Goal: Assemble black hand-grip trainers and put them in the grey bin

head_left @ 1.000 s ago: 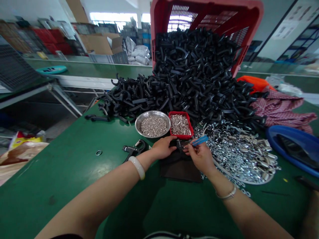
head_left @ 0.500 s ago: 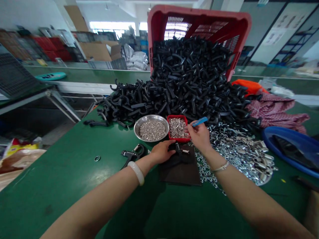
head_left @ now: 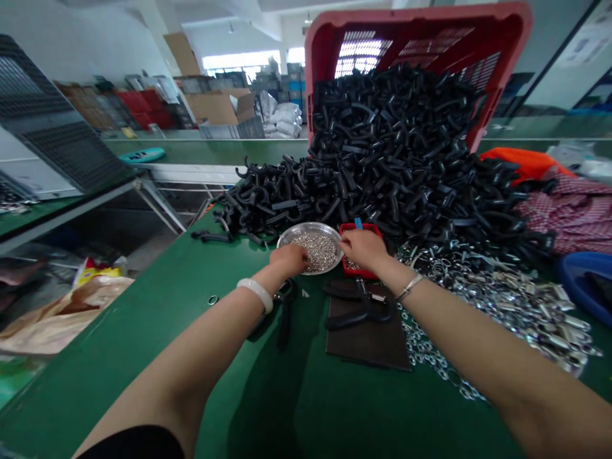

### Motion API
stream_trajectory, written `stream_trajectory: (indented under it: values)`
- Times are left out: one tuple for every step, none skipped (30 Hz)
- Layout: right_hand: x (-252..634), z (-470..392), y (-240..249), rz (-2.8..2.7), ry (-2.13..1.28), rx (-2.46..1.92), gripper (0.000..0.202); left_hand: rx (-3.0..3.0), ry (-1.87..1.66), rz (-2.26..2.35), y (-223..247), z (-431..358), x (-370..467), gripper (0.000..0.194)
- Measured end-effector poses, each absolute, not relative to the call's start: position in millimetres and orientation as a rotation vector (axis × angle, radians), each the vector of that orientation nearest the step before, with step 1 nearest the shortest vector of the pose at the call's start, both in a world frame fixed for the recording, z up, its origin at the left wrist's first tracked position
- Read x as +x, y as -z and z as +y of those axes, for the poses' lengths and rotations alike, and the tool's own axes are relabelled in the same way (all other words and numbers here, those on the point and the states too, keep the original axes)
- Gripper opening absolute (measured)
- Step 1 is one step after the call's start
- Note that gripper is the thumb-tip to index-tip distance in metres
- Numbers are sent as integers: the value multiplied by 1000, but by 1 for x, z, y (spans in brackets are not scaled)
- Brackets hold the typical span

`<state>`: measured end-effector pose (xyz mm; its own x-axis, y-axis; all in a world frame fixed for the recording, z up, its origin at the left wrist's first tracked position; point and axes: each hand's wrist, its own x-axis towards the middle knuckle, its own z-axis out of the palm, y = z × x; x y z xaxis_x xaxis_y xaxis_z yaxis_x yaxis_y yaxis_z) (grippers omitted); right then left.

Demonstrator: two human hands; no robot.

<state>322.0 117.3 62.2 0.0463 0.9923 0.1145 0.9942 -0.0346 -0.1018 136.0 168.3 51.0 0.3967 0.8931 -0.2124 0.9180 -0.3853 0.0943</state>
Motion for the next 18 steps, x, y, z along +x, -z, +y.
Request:
stream_trajectory:
  values:
    - [310,119,-61,-2161,-2,-2090,26,2467,186,1592,-49,172,136,23]
    - [298,122,-59,-2218,-34,-2056,22,2474,175,1585,-47,173,137,21]
    - [288,126,-56,-2242,-63,-2055,21,2476,163,1592,-45,174,137,20]
    - [281,130,-52,-2243,-84,-2073,21,2475,154,1603,-44,173,138,20]
    - [275,135,-48,-2239,-103,-2093,20,2476,143,1612,-43,172,138,21]
    - [273,138,-44,-2231,-120,-2107,18,2477,129,1617,-42,172,138,21]
    - [272,141,-41,-2222,-132,-2111,16,2477,115,1621,-42,171,137,22]
    - [273,142,-38,-2210,-140,-2103,15,2476,100,1625,-42,171,136,22]
    - [275,143,-35,-2196,-141,-2085,14,2474,85,1628,-41,172,136,22]
    - [278,142,-33,-2178,-139,-2060,16,2471,74,1632,-41,172,135,22]
    - [281,140,-32,-2157,-138,-2031,17,2467,58,1635,-40,173,135,22]
    - [284,139,-31,-2137,-141,-2000,19,2460,37,1636,-40,173,136,22]
    - [287,137,-31,-2116,-149,-1969,21,2453,11,1629,-39,174,136,21]
    - [289,136,-31,-2098,-161,-1937,22,2443,-18,1616,-39,174,137,21]
    - [291,135,-32,-2082,-178,-1904,22,2431,-48,1600,-39,174,138,21]
    - [293,134,-34,-2070,-199,-1869,21,2415,-76,1587,-38,175,139,20]
    - [295,132,-36,-2057,-219,-1834,21,2398,-100,1577,-39,175,139,20]
    - [297,130,-38,-2045,-237,-1803,20,2383,-118,1570,-39,176,139,20]
